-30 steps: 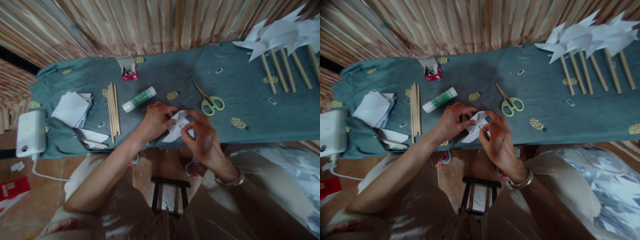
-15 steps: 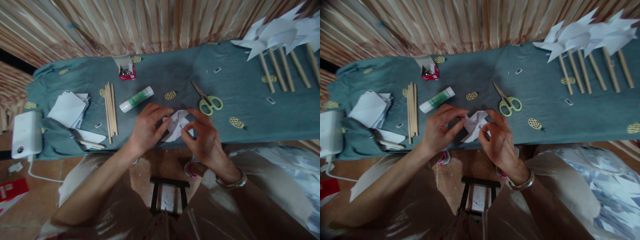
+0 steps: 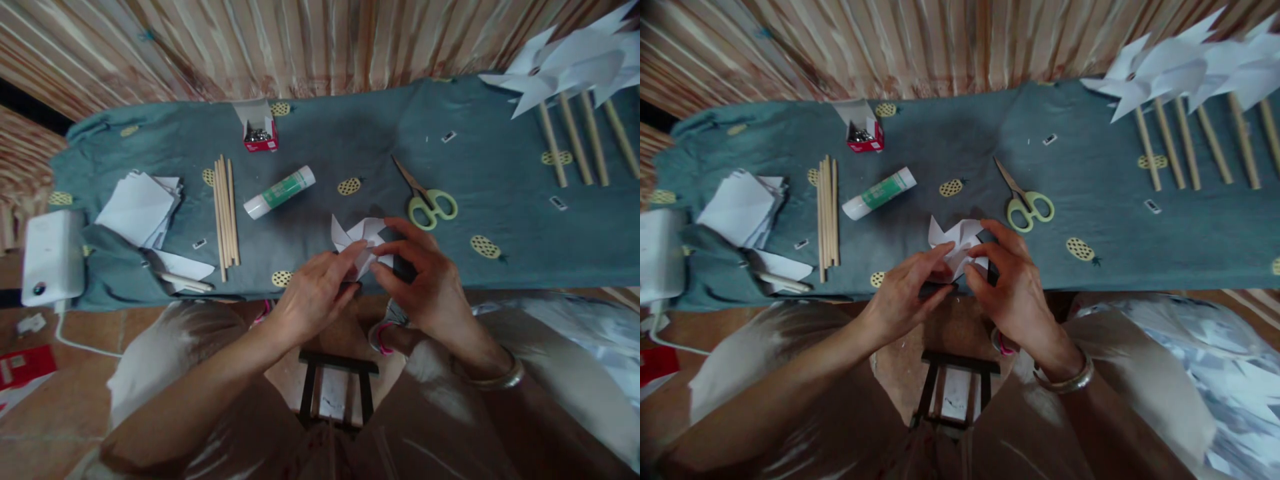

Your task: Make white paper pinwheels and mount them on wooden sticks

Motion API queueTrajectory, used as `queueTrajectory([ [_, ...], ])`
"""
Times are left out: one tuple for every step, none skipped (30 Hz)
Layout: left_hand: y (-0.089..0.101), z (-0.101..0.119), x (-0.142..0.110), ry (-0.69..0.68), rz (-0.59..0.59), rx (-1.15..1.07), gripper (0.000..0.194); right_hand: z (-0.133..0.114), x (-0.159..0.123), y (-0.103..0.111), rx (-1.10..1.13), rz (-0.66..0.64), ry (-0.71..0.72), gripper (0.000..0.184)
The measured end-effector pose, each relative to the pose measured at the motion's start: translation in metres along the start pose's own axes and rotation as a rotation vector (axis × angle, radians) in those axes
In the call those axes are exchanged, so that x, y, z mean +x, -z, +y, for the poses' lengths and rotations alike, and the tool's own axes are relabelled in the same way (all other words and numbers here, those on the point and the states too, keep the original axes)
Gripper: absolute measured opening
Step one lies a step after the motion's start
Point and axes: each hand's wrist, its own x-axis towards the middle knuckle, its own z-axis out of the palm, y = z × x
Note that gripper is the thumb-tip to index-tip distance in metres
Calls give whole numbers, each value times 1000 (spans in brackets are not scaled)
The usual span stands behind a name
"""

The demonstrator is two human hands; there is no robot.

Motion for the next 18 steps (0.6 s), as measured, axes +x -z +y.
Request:
queueTrajectory([
  [0, 0, -1, -6, -2, 7, 50, 0, 0, 2, 27, -22, -7, 10],
  [0, 1, -1, -13, -4, 16, 49, 1, -1, 3, 54, -44, -12, 9],
  [0, 1, -1, -20, -2, 25, 47, 1, -1, 5, 77, -62, -15, 8],
  [0, 1, -1, -27, 3, 34, 44, 2, -1, 6, 94, -81, -18, 8],
  [0, 1, -2, -40, 5, 42, 41, 3, -1, 8, 106, -96, -20, 7],
  [1, 1, -2, -61, 5, 48, 35, 4, -1, 9, 110, -110, -20, 6],
  [1, 1, -2, -87, 1, 52, 30, 5, -1, 10, 111, -122, -15, 6],
  [1, 1, -2, -118, -1, 53, 25, 6, 0, 12, 112, -137, -6, 6],
  [2, 0, -2, -146, -3, 52, 21, 8, 0, 14, 117, -152, 4, 6],
  [2, 0, -2, -166, -3, 49, 19, 9, 1, 16, 125, -171, 16, 6],
  [2, 0, -2, -173, 2, 44, 18, 10, 2, 18, 136, -196, 26, 7],
  [2, 0, -2, -170, 8, 40, 18, 12, 2, 21, 146, -225, 32, 8],
  [2, 0, -3, -163, 14, 37, 18, 13, 3, 23, 154, -251, 37, 9],
  [1, 0, -3, -154, 17, 35, 18, 14, 3, 25, 158, -274, 41, 10],
  [1, 0, -2, -145, 17, 33, 18, 14, 4, 27, 161, -289, 47, 11],
  [0, 0, -2, -137, 19, 31, 18, 15, 4, 28, 160, -298, 52, 11],
  [-1, 0, -1, -131, 19, 28, 17, 15, 4, 29, 159, -299, 55, 11],
  [-1, 0, -1, -127, 18, 24, 17, 15, 4, 29, 159, -294, 59, 11],
])
